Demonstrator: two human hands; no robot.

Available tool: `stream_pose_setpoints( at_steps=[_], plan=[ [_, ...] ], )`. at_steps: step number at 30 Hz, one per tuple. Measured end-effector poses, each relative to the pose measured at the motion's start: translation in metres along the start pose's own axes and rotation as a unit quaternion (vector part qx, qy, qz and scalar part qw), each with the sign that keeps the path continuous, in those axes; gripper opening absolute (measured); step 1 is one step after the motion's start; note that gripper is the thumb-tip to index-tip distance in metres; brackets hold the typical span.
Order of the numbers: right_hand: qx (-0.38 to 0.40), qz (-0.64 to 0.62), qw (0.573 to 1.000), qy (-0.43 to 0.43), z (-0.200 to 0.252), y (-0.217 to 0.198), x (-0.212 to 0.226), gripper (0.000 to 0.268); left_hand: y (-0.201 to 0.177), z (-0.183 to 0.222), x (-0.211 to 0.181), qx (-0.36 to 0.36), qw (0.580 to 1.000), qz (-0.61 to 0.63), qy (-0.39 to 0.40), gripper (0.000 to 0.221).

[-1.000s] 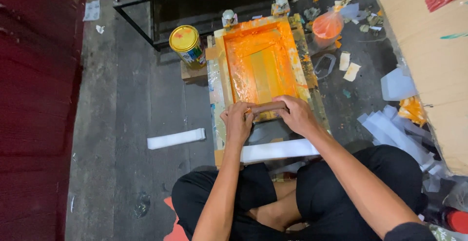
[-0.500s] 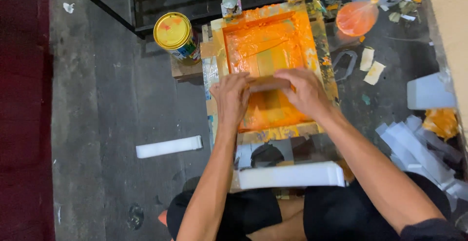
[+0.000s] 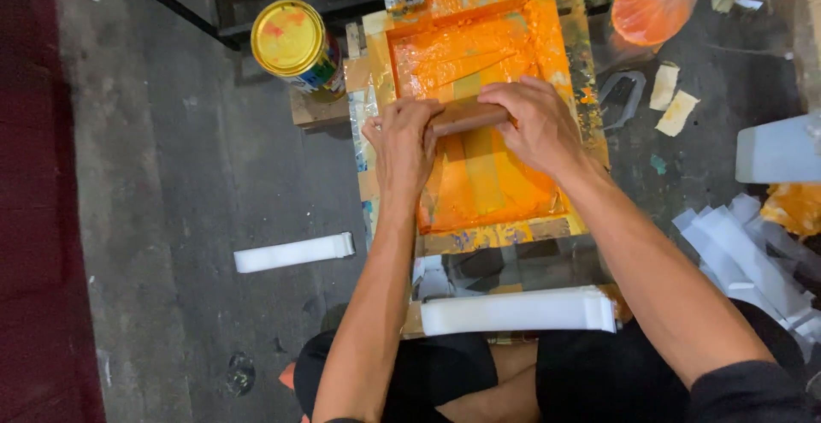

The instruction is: Manually screen printing orange labels onto white cylindrical tubes using a squeegee and screen frame.

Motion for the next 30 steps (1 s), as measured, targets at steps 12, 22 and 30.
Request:
stream_pose_setpoints(
  at_steps=[12,22,30],
  plan=[
    [0.030,-0.051,0.998,0.014,0.087,-0.042,0.090,0.022,-0.034,0.115,-0.041,0.055,0.998,-0.006,-0.002,0.027],
    [0.023,-0.088,0.988,0.122,0.129,-0.033,0.100,0.015,-0.020,0.152,-0.044,0.057,0.993,0.059,-0.086,0.020],
    [-0.020,-0.093,0.988,0.119,0.138,-0.030,0.101,0.017,-0.022,0.158,-0.050,0.055,0.992,0.069,-0.092,0.020]
  ],
)
Point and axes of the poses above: each hand's wrist, its own z-axis away from the middle knuckle, its own y-axis out of the palm, x = y × z, the point moved 4 cm from there along -z, towards the middle knuckle, and after that the axes turned 7 degrees about -y, right-handed, at the moved point
